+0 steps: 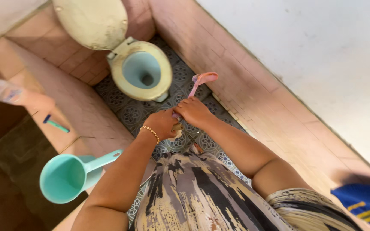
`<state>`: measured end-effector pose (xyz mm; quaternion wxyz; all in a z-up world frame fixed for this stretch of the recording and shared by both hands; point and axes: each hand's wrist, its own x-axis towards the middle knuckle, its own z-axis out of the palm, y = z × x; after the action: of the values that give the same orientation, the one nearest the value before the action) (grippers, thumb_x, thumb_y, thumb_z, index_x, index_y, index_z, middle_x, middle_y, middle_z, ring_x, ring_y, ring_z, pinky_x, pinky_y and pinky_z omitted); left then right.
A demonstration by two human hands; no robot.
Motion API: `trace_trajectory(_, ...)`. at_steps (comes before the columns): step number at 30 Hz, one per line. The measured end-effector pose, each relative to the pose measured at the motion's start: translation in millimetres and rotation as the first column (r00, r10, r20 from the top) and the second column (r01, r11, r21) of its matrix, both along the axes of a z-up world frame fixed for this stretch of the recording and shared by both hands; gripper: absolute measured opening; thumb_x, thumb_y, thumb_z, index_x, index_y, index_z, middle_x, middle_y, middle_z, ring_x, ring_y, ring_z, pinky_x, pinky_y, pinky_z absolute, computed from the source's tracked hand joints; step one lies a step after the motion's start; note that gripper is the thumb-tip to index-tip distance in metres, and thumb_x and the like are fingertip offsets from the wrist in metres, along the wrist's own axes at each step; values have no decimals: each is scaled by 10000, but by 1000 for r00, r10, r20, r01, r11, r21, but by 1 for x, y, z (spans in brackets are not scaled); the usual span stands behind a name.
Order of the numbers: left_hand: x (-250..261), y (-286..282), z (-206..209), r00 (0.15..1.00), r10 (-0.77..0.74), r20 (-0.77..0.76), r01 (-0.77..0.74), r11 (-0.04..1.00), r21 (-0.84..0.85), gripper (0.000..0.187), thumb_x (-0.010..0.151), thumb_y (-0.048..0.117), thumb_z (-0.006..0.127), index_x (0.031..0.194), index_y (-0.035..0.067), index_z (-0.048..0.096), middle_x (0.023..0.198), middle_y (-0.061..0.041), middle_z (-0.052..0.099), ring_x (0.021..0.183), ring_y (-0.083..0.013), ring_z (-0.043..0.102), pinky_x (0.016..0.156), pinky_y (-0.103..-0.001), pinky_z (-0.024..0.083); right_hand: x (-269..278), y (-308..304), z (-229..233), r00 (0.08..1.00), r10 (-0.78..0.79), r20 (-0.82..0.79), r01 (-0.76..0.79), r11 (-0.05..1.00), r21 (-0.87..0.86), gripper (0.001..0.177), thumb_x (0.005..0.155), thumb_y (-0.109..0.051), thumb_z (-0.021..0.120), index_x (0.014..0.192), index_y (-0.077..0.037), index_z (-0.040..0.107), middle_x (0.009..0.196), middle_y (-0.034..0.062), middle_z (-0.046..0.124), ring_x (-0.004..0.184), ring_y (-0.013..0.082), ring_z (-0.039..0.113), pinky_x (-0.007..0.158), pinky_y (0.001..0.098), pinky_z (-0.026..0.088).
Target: The person scrubs the inside of a toilet bowl with a pink brush, then uses a cloth to wipe the rim and seat. They pour water from a blue jug into the bowl and continue wiping the toilet seat and lid.
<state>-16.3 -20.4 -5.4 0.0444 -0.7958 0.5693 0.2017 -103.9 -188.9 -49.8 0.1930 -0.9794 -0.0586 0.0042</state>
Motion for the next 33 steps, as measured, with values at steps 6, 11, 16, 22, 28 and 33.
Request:
trace_trajectory(6, -26, -25, -3, 929, -245, 278, 283, 954, -103, 239, 932, 345, 691, 1058, 152, 753, 1519, -90, 422, 1403, -310, 368, 1210, -629, 202, -53, -34, -38, 952, -304, -33, 306, 949, 74, 133, 942, -198, 617, 1028, -124, 685, 977, 81, 682, 976, 305, 684, 798, 472, 545)
trace_trajectory(11, -26, -38, -3, 916, -249, 314, 297, 948, -115, 101, 942, 268, 686, 1016, 210, 725, 1719, -112, 180, 1579, -312, 90, 1228, -640, 66, -100, -89, -84, 732, -681, 15, 662, 716, 224, 149, 909, -198, 684, 1037, -122, 693, 927, 135, 723, 872, 340, 691, 750, 467, 533)
trace_trajectory(16, -13, -32, -7, 977, -80, 198, 151, 915, -374, 257, 859, 302, 738, 1100, 214, 730, 1681, -77, 235, 1560, -299, 156, 1240, -652, 76, -144, -151, -137, 381, -860, -340, 841, 170, 513, 258, 914, -305, 704, 1072, -101, 696, 842, 118, 723, 718, 250, 712, 668, 395, 563)
trace_trajectory(22, 5, -25, -7, 981, 91, 168, -50, 970, -236, 238, 831, 291, 770, 1062, 241, 753, 1641, -51, 276, 1535, -297, 200, 1229, -628, 82, -169, -206, -170, 221, -883, -414, 752, -116, 648, 355, 986, -379, 637, 1061, -36, 697, 900, 62, 757, 694, 160, 673, 602, 324, 546)
trace_trajectory(28, 17, -17, -11, 956, 238, 173, -192, 950, -246, 270, 813, 275, 797, 1080, 256, 769, 1615, -30, 321, 1510, -278, 258, 1246, -595, 112, -163, -231, -189, 176, -867, -466, 784, -163, 599, 387, 1005, -381, 589, 1049, -8, 683, 945, 77, 769, 716, 220, 659, 649, 346, 516)
trace_trajectory(33, 20, -15, -15, 936, 319, 149, -283, 933, -223, 284, 802, 282, 805, 1082, 256, 772, 1607, -25, 337, 1499, -251, 277, 1249, -578, 126, -156, -231, -210, 205, -912, -355, 828, -33, 560, 406, 1015, -401, 578, 1044, -14, 697, 941, 87, 767, 855, 201, 699, 815, 348, 525)
